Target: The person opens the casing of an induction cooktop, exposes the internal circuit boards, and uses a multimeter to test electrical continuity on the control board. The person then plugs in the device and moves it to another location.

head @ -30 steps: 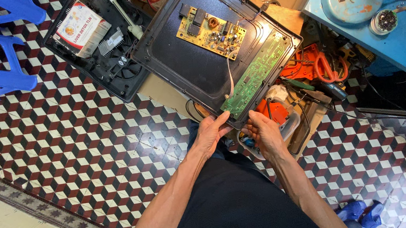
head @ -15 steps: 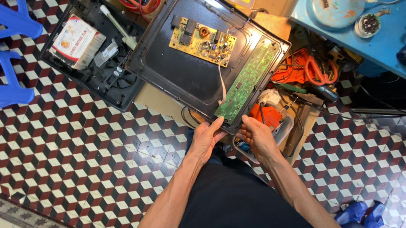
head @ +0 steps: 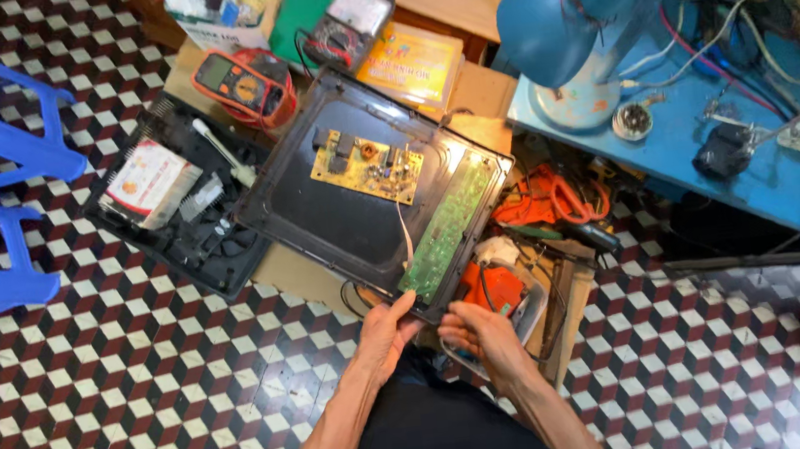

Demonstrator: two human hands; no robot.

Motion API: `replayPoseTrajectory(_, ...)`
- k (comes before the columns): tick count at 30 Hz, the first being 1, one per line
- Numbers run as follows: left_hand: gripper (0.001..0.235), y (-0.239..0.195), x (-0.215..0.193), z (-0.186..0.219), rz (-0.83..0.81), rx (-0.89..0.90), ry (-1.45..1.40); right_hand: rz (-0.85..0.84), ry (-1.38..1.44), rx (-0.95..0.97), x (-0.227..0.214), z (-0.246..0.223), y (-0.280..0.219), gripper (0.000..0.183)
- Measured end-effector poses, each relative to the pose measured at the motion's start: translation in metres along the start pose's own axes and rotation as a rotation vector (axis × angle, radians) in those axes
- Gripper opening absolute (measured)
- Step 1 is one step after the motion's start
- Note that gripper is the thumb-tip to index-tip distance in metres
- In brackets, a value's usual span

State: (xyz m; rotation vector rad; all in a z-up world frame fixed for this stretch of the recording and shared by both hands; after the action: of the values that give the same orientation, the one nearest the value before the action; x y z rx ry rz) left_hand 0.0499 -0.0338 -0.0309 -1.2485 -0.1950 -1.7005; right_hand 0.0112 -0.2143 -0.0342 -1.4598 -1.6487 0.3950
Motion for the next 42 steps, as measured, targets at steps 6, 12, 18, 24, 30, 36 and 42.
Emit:
replayPoseTrajectory(6,0.043,0.001,-0.006,0.008,0.227,-0.109,0.055,0.082,0.104,0.098,-0.040,0.022,0.012,0.045)
replayPoseTrajectory(12,0.045,-0.002,-0.005,-0.001,0.213,-0.007,0.110,0.058,0.004,0.085,-0.069,0.046,0.033,0.045)
replayPoseTrajectory(18,0.047,0.002,-0.019,-0.001,0.288,-0.113,0.248,0.016,-0.023,0.212,-0.038,0.031,0.051,0.043)
replayPoseTrajectory(24,0.044,-0.024,-0.022,0.022,0.218,-0.317,0.421,-0.132,-0.103,0.113,-0.014,0.019,0.050,0.046)
replayPoseTrajectory(30,0.046,-0.062,-0.069,0.136,0.344,-0.066,0.537,-0.037,-0.158,0.092,-0.026,0.004,0.046,0.042)
replayPoseTrajectory(36,0.050,0.011,-0.172,0.279,0.530,0.175,0.509,0.164,-0.014,-0.076,0.025,-0.029,0.045,0.039)
replayPoseTrajectory(42,0.036,0.138,-0.226,0.345,0.612,0.214,0.762,0.171,-0.003,-0.109,0.108,-0.082,0.066,0.039)
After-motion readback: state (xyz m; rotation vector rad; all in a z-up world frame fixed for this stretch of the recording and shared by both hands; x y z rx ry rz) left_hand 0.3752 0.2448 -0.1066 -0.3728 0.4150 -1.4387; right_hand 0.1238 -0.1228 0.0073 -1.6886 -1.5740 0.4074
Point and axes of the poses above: each hand's wrist, its own y-axis towards the middle knuckle, its own x-axis out of the palm, z = x × y, the point moved 5 cm from there along y, towards the middle knuckle, and after that the axes turned 14 degrees about -z, right-handed, at the moved point
